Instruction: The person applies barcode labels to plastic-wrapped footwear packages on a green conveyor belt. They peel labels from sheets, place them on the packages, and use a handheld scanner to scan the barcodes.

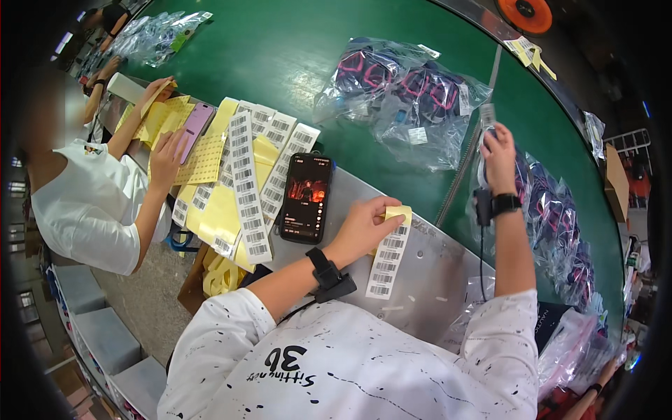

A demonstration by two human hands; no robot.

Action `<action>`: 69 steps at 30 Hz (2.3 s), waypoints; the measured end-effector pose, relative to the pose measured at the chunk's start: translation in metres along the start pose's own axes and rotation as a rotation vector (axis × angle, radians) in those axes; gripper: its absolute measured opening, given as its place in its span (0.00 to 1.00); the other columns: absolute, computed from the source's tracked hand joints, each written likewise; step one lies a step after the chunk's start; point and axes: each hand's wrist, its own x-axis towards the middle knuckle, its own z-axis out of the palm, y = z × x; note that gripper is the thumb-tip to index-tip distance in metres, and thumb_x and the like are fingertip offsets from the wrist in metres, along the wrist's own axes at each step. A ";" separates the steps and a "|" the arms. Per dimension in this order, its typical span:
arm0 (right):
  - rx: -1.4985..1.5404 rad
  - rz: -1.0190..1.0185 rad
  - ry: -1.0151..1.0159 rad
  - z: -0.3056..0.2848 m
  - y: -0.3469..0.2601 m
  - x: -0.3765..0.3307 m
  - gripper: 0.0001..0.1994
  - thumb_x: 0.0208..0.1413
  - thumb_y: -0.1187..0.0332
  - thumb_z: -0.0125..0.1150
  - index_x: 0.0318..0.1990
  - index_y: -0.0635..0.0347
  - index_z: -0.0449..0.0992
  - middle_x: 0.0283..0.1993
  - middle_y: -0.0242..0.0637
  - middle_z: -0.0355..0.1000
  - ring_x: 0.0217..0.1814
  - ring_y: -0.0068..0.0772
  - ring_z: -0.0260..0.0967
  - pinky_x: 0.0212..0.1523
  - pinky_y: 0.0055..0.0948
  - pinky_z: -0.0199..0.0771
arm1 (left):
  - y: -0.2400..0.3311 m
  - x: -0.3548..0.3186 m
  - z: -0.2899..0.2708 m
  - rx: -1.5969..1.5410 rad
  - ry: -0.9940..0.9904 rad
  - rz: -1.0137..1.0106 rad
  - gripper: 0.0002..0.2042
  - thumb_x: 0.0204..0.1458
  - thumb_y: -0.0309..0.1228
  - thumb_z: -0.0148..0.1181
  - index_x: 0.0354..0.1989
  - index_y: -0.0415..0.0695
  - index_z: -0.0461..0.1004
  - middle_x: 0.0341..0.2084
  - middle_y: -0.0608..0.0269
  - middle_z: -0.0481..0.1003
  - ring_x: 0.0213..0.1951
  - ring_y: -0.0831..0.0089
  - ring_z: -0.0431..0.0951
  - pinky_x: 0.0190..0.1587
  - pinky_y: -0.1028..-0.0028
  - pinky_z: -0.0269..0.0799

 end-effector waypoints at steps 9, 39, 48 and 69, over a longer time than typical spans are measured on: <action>-0.351 0.075 0.169 0.039 0.021 0.111 0.39 0.50 0.67 0.69 0.68 0.54 0.54 0.42 0.40 0.71 0.31 0.25 0.69 0.24 0.25 0.72 | -0.018 0.000 -0.011 -0.007 0.093 0.067 0.16 0.57 0.25 0.59 0.53 0.35 0.70 0.38 0.57 0.79 0.37 0.79 0.80 0.37 0.80 0.75; -0.737 0.119 0.078 0.032 0.045 0.194 0.05 0.45 0.75 0.67 0.29 0.62 0.75 0.33 0.45 0.77 0.33 0.43 0.77 0.38 0.35 0.80 | -0.009 -0.003 -0.011 -0.067 -0.004 0.005 0.17 0.57 0.20 0.57 0.55 0.35 0.68 0.43 0.55 0.77 0.42 0.76 0.79 0.44 0.77 0.75; -0.568 -0.190 0.004 -0.009 -0.050 0.123 0.27 0.49 0.71 0.65 0.58 0.66 0.67 0.39 0.43 0.78 0.43 0.29 0.76 0.42 0.28 0.76 | -0.017 -0.002 -0.019 0.007 -0.003 0.007 0.25 0.56 0.17 0.54 0.64 0.36 0.59 0.49 0.54 0.74 0.47 0.73 0.77 0.49 0.75 0.73; -0.590 -0.268 -0.443 0.103 -0.035 -0.153 0.07 0.52 0.75 0.62 0.38 0.66 0.80 0.41 0.42 0.78 0.46 0.40 0.74 0.51 0.30 0.70 | 0.052 -0.045 -0.029 -0.013 0.118 0.143 0.13 0.57 0.20 0.57 0.50 0.34 0.72 0.42 0.56 0.78 0.44 0.77 0.78 0.47 0.80 0.74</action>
